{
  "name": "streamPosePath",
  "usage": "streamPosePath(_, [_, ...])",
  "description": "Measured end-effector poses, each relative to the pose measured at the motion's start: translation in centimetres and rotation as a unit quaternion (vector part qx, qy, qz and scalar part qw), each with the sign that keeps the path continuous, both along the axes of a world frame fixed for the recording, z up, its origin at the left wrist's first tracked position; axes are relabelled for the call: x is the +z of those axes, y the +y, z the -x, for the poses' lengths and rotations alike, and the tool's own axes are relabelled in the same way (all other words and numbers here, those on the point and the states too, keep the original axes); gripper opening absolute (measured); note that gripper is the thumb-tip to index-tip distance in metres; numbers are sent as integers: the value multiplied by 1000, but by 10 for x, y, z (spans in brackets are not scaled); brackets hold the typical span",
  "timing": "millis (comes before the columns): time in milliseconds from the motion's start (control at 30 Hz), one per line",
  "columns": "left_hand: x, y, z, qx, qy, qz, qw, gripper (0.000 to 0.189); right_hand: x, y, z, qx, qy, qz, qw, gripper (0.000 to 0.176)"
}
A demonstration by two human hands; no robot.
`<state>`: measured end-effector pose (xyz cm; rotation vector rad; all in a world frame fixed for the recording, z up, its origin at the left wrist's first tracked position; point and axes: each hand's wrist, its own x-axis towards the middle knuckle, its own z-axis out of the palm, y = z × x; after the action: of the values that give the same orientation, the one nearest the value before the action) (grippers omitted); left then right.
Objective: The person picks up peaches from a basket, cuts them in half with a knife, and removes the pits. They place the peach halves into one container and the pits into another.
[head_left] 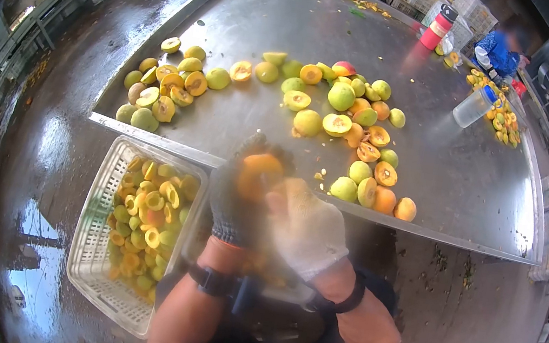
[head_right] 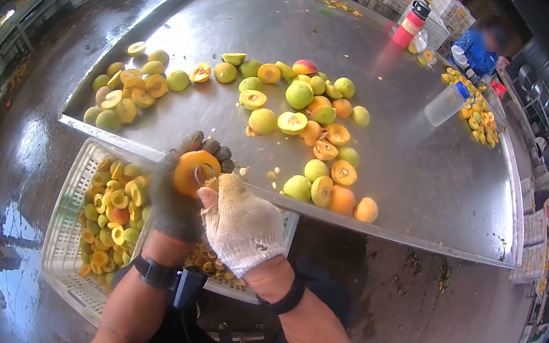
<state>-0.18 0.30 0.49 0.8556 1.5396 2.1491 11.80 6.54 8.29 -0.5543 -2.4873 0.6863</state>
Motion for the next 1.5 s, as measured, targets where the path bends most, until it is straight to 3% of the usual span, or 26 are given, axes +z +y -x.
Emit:
streamPosePath(233, [-9, -2, 6, -13, -28, -29, 999, 56, -1, -7, 5, -17, -18, -38, 999, 21])
streamPosePath(400, [24, 0, -16, -24, -213, -155, 964, 48, -6, -16, 9, -42, -45, -4, 998, 28])
streamPosePath(467, [19, -5, -6, -31, -145, -76, 986, 45, -12, -12, 9, -6, -8, -27, 1000, 23])
streamPosePath(667, [11, -12, -3, 10, 9, 9, 1000, 43, -13, 0, 10, 52, -77, -29, 995, 32])
streamPosePath(767, [11, -12, -5, 68, 105, 54, 991, 40, -22, -7, 9, 20, 1, 22, 1000, 32])
streamPosePath(900, [40, -19, -16, 103, 66, 41, 992, 39, -24, -8, 10, -10, 70, 218, 973, 31])
streamPosePath(1033, [17, -26, -9, 136, 182, 133, 965, 44, -22, 0, 5, -1, 49, 143, 988, 31])
streamPosePath(1233, [-4, -22, 1, 86, 212, 117, 966, 38, -10, 5, 1, 15, 0, -29, 999, 20])
streamPosePath(1300, [19, -24, -4, 69, 207, 122, 968, 37, -4, 2, 2, 25, 22, -57, 998, 22])
streamPosePath(1367, [20, -16, -7, 18, 29, 38, 999, 40, -5, 1, 2, 21, 1, -77, 997, 22])
streamPosePath(1433, [21, -14, -10, -8, -78, -11, 997, 43, -6, -1, 3, 16, -10, -92, 996, 23])
streamPosePath(1500, [23, -15, -11, -6, -113, -24, 993, 44, -7, -3, 4, 14, -12, -102, 995, 24])
